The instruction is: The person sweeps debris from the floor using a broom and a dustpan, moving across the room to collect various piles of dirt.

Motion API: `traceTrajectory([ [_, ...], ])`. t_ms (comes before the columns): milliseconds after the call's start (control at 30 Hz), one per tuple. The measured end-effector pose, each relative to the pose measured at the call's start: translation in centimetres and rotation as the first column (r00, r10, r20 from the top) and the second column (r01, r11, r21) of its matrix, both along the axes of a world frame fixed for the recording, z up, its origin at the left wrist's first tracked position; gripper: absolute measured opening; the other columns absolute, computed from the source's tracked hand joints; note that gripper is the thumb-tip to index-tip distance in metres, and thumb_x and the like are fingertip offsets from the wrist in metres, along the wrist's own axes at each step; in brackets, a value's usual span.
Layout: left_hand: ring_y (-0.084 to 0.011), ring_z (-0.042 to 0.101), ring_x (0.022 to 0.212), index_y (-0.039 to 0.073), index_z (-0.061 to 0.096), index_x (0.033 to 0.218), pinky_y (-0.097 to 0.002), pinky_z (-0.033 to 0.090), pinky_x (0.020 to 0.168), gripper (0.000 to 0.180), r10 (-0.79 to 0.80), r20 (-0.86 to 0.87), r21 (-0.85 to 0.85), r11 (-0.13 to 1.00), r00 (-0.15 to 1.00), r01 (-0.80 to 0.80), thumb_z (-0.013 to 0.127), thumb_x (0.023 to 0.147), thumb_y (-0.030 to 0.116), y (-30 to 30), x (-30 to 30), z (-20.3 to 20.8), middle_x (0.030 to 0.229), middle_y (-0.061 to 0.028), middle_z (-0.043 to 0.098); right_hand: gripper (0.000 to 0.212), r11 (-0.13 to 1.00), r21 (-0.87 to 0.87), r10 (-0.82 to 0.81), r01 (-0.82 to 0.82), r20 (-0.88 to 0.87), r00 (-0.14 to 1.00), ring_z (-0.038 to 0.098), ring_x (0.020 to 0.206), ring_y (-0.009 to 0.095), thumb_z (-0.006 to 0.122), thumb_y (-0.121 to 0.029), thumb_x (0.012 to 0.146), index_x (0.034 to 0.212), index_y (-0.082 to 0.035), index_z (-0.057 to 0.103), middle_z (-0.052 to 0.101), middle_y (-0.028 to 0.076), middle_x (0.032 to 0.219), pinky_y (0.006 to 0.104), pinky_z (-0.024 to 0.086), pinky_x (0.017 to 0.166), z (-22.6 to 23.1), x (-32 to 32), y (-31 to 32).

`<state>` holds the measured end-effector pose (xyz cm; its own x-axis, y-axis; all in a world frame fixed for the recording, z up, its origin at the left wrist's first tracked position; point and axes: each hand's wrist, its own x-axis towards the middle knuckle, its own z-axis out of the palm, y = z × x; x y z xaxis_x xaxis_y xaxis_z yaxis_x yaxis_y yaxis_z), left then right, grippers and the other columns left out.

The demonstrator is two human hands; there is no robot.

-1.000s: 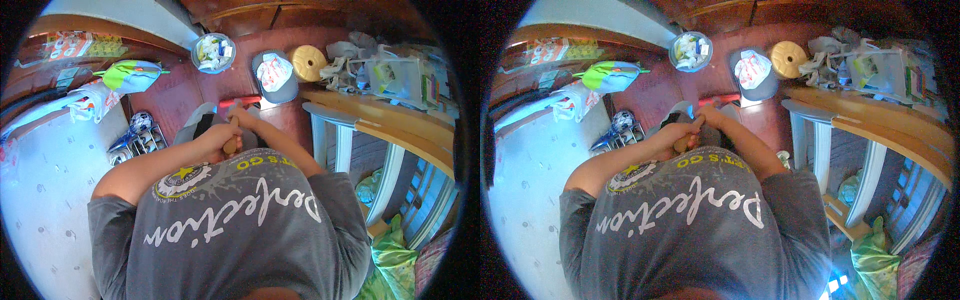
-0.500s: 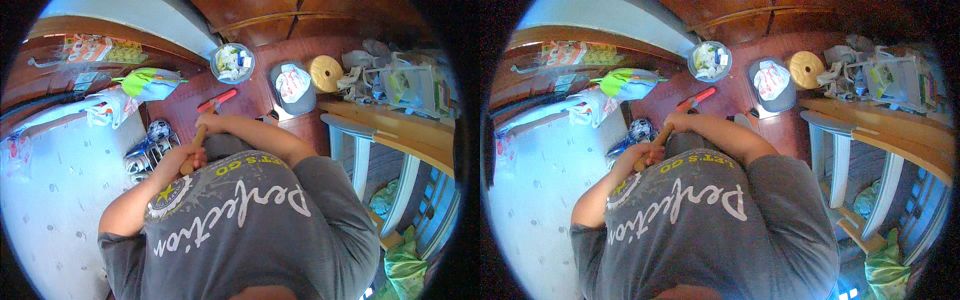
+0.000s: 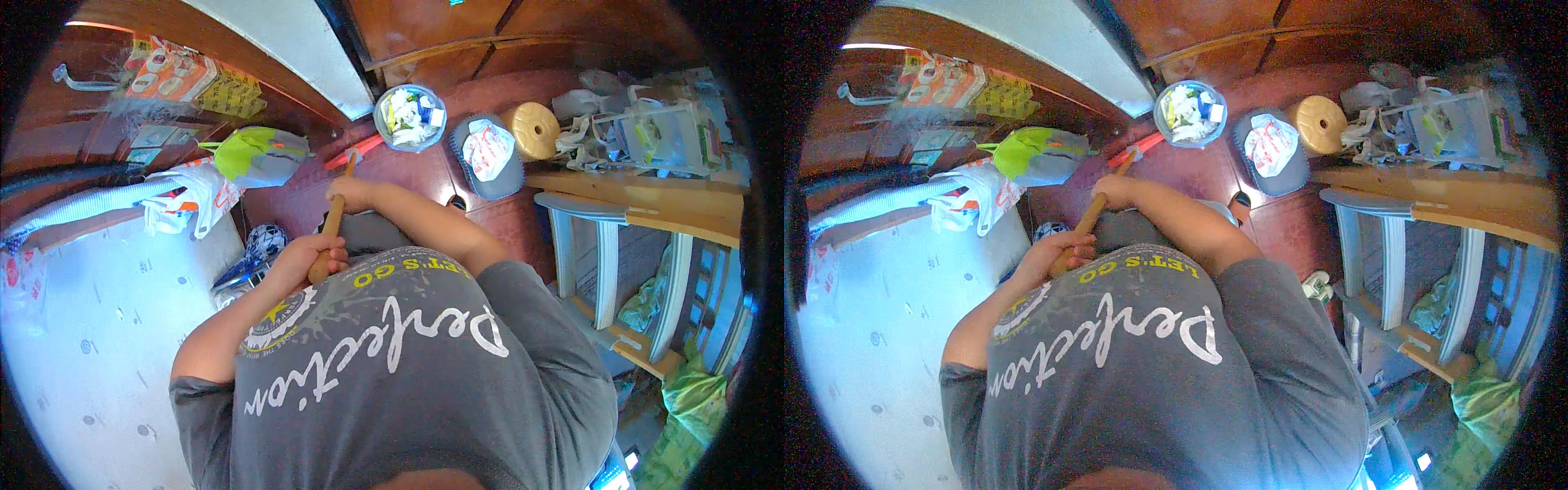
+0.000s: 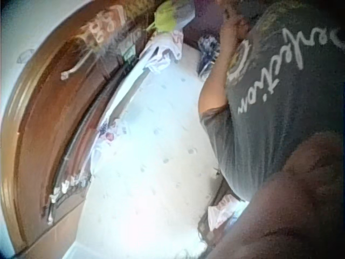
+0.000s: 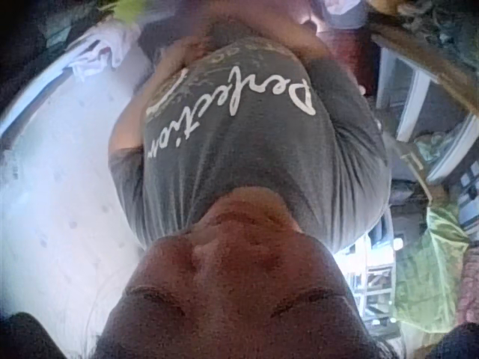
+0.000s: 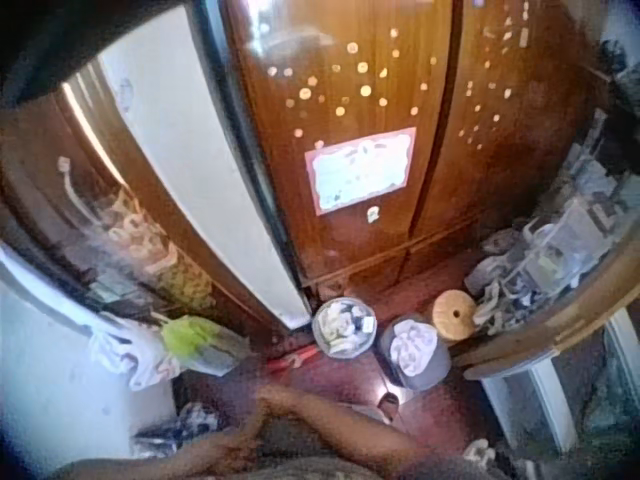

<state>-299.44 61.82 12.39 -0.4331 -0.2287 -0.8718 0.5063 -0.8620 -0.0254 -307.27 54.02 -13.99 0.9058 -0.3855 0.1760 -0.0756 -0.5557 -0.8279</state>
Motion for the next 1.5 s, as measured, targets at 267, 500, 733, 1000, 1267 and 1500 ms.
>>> traceTrajectory([
  [267,-0.0103,0.043,0.053,0.006,0.038,0.079,-0.021,0.037,0.049,0.014,-0.115,-0.047,-0.042,0.993,0.992,0.113,0.049,0.083,0.013,-1.0,3.6,-1.0,0.063,-0.0006,0.043,0.012,0.99,-0.024,-0.143,0.141,-0.197,0.97,0.057,0.071,0.034,0.06,-0.017,0.058,0.065,-0.007,0.058,0.059,0.014,0.07,0.0438,0.045,0.066,0.5,0.2,-0.3],
  [500,-0.0193,0.053,0.066,0.002,0.039,0.11,-0.0283,0.043,0.064,0.037,-0.359,0.017,-0.237,0.905,0.933,0.353,0.05,0.078,0.017,-3.6,8.4,2.4,0.093,-0.0124,0.054,0.012,0.89,0.119,-0.426,0.44,-0.123,0.896,0.056,0.072,0.035,0.057,-0.019,0.062,0.064,-0.007,0.057,0.058,0.015,0.07,0.0431,0.045,0.065,5.1,4.3,1.3],
  [733,-0.0212,0.038,0.116,0.01,0.037,0.127,-0.0347,0.033,0.093,0.054,-0.608,0.19,-0.454,0.642,0.771,0.618,0.047,0.078,0.031,-4.7,5.3,5.3,0.129,-0.0119,0.034,0.014,0.701,0.198,-0.657,0.685,-0.193,0.729,0.057,0.069,0.036,0.057,-0.019,0.062,0.064,-0.005,0.058,0.058,0.016,0.067,0.045,0.045,0.062,7.8,-1.3,4.4],
  [1000,-0.0209,0.048,0.097,0.006,0.047,0.072,-0.0322,0.036,0.085,0.017,-0.615,0.677,-0.712,-0.408,0.404,0.572,0.064,0.067,0.005,-5.4,-6.1,6.9,0.096,-0.0081,0.051,0.014,0.343,0.049,-0.912,0.938,-0.221,0.345,0.055,0.066,0.037,0.059,-0.02,0.062,0.06,-0.007,0.055,0.056,0.016,0.063,0.0458,0.044,0.062,7.3,-14.0,11.0],
  [1267,-0.028,0.045,0.062,0.002,0.041,0.061,-0.038,0.038,0.06,0.029,-0.609,0.653,-0.712,-0.697,0.449,0.089,0.064,0.072,0.016,-1.0,-22.5,-2.1,0.061,-0.0104,0.042,0.01,-0.047,0.055,-0.978,0.997,-0.207,-0.035,0.053,0.068,0.035,0.058,-0.013,0.059,0.056,-0.007,0.051,0.054,0.016,0.063,0.0435,0.042,0.064,2.9,-26.8,18.6],
  [1500,-0.0297,0.051,0.073,0.003,0.046,0.059,-0.0416,0.041,0.078,0.018,-0.592,0.675,-0.641,-0.766,0.44,-0.047,0.06,0.068,0.004,4.0,-30.1,-7.5,0.068,-0.0103,0.048,0.01,-0.173,0.072,-0.979,0.982,-0.126,-0.163,0.053,0.068,0.033,0.06,-0.01,0.059,0.057,-0.007,0.05,0.054,0.012,0.063,0.0405,0.043,0.061,-1.8,-35.2,23.2],
])
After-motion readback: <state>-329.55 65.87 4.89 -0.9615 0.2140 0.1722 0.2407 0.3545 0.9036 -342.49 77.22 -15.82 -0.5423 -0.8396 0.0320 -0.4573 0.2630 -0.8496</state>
